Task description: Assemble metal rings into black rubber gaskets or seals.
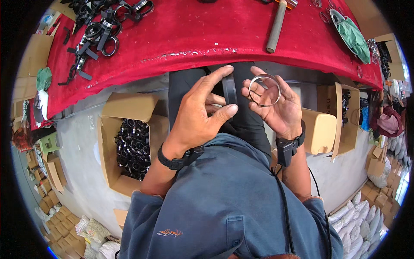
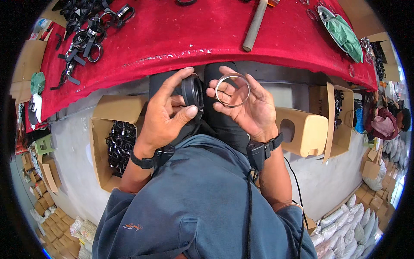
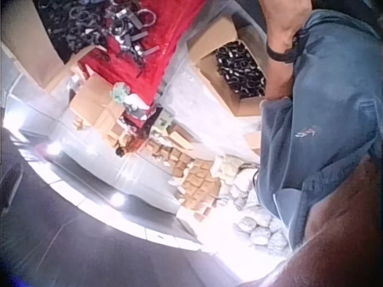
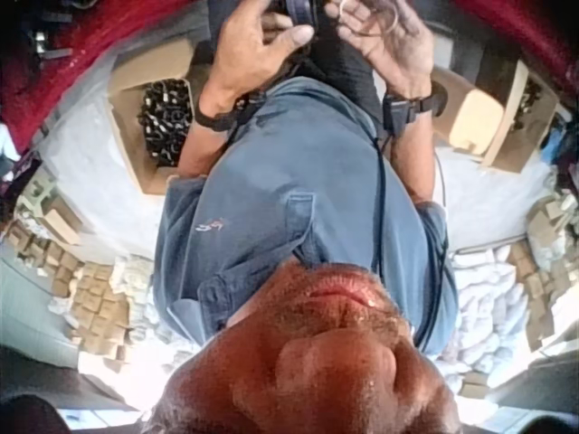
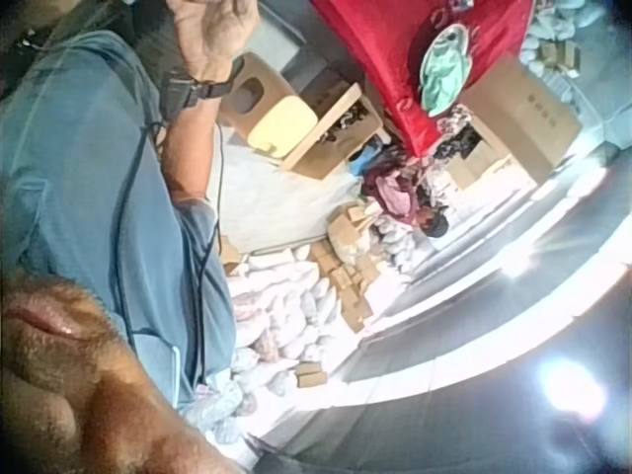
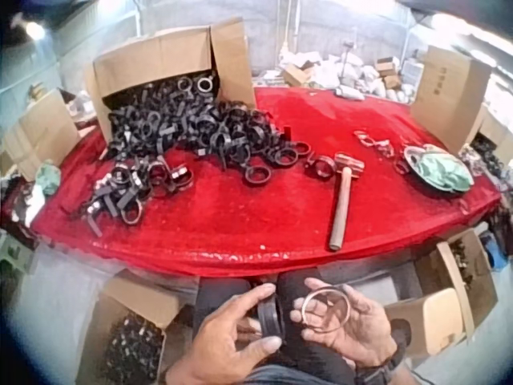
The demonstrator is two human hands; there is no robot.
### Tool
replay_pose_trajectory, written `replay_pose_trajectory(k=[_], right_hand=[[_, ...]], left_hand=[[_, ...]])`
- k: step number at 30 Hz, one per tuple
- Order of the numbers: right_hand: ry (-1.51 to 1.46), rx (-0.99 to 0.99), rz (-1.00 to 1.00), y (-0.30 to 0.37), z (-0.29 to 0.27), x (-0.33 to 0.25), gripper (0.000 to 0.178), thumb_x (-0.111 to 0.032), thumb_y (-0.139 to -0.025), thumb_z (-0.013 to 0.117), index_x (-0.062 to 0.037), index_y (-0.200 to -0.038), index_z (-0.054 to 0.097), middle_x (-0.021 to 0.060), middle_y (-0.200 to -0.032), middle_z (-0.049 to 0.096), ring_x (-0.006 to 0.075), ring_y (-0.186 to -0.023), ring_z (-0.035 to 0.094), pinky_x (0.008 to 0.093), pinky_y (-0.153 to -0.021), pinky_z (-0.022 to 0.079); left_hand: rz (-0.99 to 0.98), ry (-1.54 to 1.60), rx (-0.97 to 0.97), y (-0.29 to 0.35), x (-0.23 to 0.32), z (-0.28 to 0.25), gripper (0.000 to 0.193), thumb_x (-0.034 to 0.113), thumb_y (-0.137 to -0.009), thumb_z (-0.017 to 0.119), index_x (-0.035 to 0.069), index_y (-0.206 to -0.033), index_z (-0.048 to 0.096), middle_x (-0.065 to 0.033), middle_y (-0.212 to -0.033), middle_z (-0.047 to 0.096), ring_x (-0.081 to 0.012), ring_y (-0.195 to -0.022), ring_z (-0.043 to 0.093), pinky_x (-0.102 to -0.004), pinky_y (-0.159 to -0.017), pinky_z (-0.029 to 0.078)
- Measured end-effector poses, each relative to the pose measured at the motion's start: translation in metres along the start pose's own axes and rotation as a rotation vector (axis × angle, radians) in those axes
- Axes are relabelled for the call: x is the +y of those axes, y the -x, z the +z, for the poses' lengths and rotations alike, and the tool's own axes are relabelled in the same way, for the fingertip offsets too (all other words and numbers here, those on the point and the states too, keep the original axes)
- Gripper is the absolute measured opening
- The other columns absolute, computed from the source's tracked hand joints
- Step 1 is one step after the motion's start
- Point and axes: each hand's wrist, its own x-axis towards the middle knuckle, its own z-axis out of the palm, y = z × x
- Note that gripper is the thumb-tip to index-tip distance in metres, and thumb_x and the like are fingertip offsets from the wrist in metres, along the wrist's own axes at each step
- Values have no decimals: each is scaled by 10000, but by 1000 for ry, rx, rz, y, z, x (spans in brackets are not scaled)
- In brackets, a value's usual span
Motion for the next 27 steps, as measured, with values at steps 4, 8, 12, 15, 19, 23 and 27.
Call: replay_pose_trajectory(k=[4,8,12,15,19,23,27], right_hand=[[-120,-90,32,3,-3,-1,601,-418,-1159,402,0,-1591,411,331,-1456,597,483,-1367,602,576,-1045,586],[-153,-267,23,4,-1,3,606,-449,-1138,464,-80,-1616,415,344,-1502,552,501,-1422,545,614,-1054,559],[-18,-282,-19,7,4,4,692,-451,-1073,574,-112,-1646,388,341,-1571,481,498,-1466,498,630,-1093,521],[374,-175,-42,11,25,-1,890,-353,-939,692,-87,-1693,300,318,-1637,397,485,-1516,446,624,-1172,457],[553,-88,-82,17,39,2,966,-344,-912,772,-45,-1687,278,332,-1619,413,481,-1512,456,598,-1174,466],[665,-123,-184,18,38,7,974,-408,-925,818,-18,-1660,313,333,-1574,473,451,-1486,499,551,-1165,491],[807,-57,-286,22,45,13,990,-443,-909,858,2,-1636,354,323,-1553,499,420,-1466,521,523,-1153,504]], left_hand=[[6,6,47,2,-1,-4,732,57,-905,830,57,-1571,526,-151,-1399,612,-154,-937,753,-297,-831,638],[29,-12,46,5,3,-7,745,56,-890,841,57,-1568,532,-148,-1407,611,-154,-953,748,-297,-827,641],[89,-63,15,5,7,-9,756,59,-878,851,57,-1565,537,-155,-1446,606,-157,-986,743,-298,-851,640],[101,-70,-8,6,6,-12,773,52,-877,849,45,-1575,517,-170,-1497,588,-171,-1027,742,-314,-893,633],[54,38,-87,7,3,-17,883,126,-922,855,27,-1651,366,-197,-1612,493,-225,-1240,667,-355,-1060,547],[35,192,-68,6,0,-13,946,142,-917,867,29,-1671,307,-222,-1617,473,-269,-1287,663,-382,-1102,540],[12,367,-115,7,-3,-17,926,14,-903,846,35,-1666,323,-188,-1602,496,-253,-1346,621,-394,-1127,540]])
